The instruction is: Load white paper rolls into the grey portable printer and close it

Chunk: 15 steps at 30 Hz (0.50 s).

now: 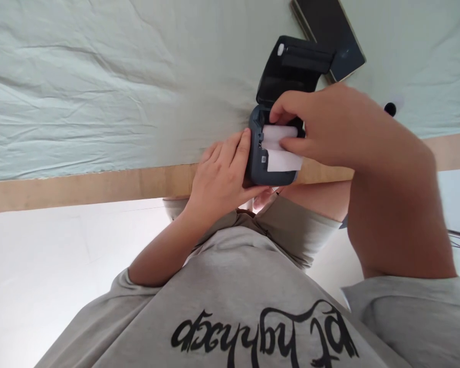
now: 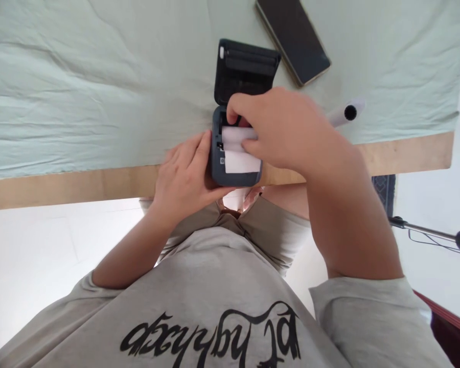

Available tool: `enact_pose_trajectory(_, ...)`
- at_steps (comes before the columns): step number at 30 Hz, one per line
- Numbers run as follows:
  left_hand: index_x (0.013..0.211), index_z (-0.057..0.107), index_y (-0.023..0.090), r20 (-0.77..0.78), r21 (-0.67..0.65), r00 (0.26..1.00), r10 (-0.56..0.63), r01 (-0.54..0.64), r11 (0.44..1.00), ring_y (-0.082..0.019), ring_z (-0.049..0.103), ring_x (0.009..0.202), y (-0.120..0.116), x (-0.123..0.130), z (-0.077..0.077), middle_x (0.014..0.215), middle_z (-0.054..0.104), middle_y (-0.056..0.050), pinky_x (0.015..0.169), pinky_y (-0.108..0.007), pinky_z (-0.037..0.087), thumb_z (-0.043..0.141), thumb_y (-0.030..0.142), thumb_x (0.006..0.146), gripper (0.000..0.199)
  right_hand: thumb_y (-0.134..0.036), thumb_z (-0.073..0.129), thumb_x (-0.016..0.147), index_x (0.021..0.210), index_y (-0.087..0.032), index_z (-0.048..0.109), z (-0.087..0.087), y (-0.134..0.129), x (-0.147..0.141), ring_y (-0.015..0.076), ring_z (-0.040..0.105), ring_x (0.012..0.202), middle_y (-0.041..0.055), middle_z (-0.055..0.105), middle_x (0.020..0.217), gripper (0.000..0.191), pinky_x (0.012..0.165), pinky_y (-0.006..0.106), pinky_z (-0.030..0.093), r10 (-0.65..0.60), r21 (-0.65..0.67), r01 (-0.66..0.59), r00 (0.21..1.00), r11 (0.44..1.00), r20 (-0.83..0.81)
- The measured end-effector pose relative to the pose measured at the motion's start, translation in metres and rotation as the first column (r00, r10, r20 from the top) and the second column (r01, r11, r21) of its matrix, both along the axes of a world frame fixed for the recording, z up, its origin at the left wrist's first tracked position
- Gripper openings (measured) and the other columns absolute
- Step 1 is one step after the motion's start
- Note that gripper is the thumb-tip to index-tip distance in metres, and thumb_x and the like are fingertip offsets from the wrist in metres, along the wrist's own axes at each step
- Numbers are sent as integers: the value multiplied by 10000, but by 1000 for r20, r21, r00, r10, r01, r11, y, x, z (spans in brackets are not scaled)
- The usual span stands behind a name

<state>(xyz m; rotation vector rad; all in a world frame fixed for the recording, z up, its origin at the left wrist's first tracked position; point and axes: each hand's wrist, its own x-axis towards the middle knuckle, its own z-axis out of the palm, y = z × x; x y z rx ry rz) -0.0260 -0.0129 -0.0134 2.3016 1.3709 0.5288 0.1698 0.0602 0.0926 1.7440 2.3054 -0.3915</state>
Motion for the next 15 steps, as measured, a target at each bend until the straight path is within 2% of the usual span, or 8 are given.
enact_pose_trajectory(2, 1605, 408, 83, -8, -10, 1000, 2, -2, 1000, -421, 578, 1394, 0, 0, 1, 1553, 548, -268, 1181, -513, 448, 688, 791, 847, 1074, -183, 754, 690, 1023, -313, 681, 3, -9, 14, 110, 444, 555, -38, 656, 784, 365, 637, 343, 446, 20, 35, -13, 981, 999, -191)
enact_pose_trajectory(4, 1596, 417, 71, -24, -14, 1000, 0, 0, 1000, -416, 589, 1379, 0, 1, 3, 1535, 565, -270, 1171, -503, 454, 683, 793, 851, 1071, -249, 761, 721, 1016, -303, 657, -3, -21, 33, 89, 495, 552, -27, 707, 921, 317, 595, 324, 440, -25, 97, 86, 860, 992, -510)
enact_pose_trajectory(5, 1592, 422, 65, -34, -12, 999, -3, 3, 1000, -413, 594, 1374, 0, 0, 4, 1526, 574, -269, 1166, -497, 457, 682, 793, 853, 1069, -305, 767, 743, 1077, -313, 630, -11, -26, 43, 100, 530, 579, -13, 722, 1008, 361, 532, 302, 405, -69, 123, 202, 741, 972, -668)
enact_pose_trajectory(7, 1587, 427, 58, -53, -2, 999, -12, 12, 1000, -408, 600, 1367, 1, 0, 6, 1513, 587, -266, 1155, -486, 463, 680, 790, 857, 1064, -505, 688, 769, 1129, -327, 584, -37, -36, 60, 137, 546, 580, 1, 702, 922, 415, 448, 285, 341, -43, 146, 437, 393, 887, -918)
enact_pose_trajectory(9, 1585, 429, 53, -64, 14, 998, -18, 19, 1000, -407, 603, 1366, 1, 0, 6, 1513, 588, -266, 1148, -479, 467, 679, 783, 862, 1057, -668, 533, 802, 1144, -312, 569, -69, -41, 69, 140, 494, 526, 31, 680, 911, 494, 421, 311, 349, -178, -39, 564, 193, 825, -965)
enact_pose_trajectory(10, 1583, 430, 49, -64, 23, 998, -18, 20, 1000, -406, 605, 1365, 1, -1, 6, 1516, 586, -269, 1146, -475, 469, 675, 776, 870, 1047, -675, 551, 774, 1129, -300, 561, -84, -43, 72, 140, 472, 514, 32, 650, 857, 517, 407, 307, 333, -206, -57, 622, 170, 781, -964)
enact_pose_trajectory(12, 1579, 434, 46, -53, 38, 998, -20, 22, 999, -403, 611, 1360, 2, -1, 4, 1521, 581, -275, 1143, -472, 472, 646, 767, 894, 1017, -663, 617, 764, 1077, -286, 530, -105, -47, 72, 131, 468, 546, 11, 585, 819, 498, 429, 289, 350, -206, 20, 729, 219, 684, -954)
enact_pose_trajectory(15, 1583, 429, 55, -26, 35, 999, -21, 22, 999, -414, 607, 1363, 2, -1, 3, 1528, 572, -281, 1142, -502, 475, 598, 776, 914, 998, -627, 721, 776, 1020, -279, 509, -113, -53, 70, 125, 494, 597, -26, 531, 797, 475, 511, 298, 441, -208, 145, 754, 353, 640, -912)
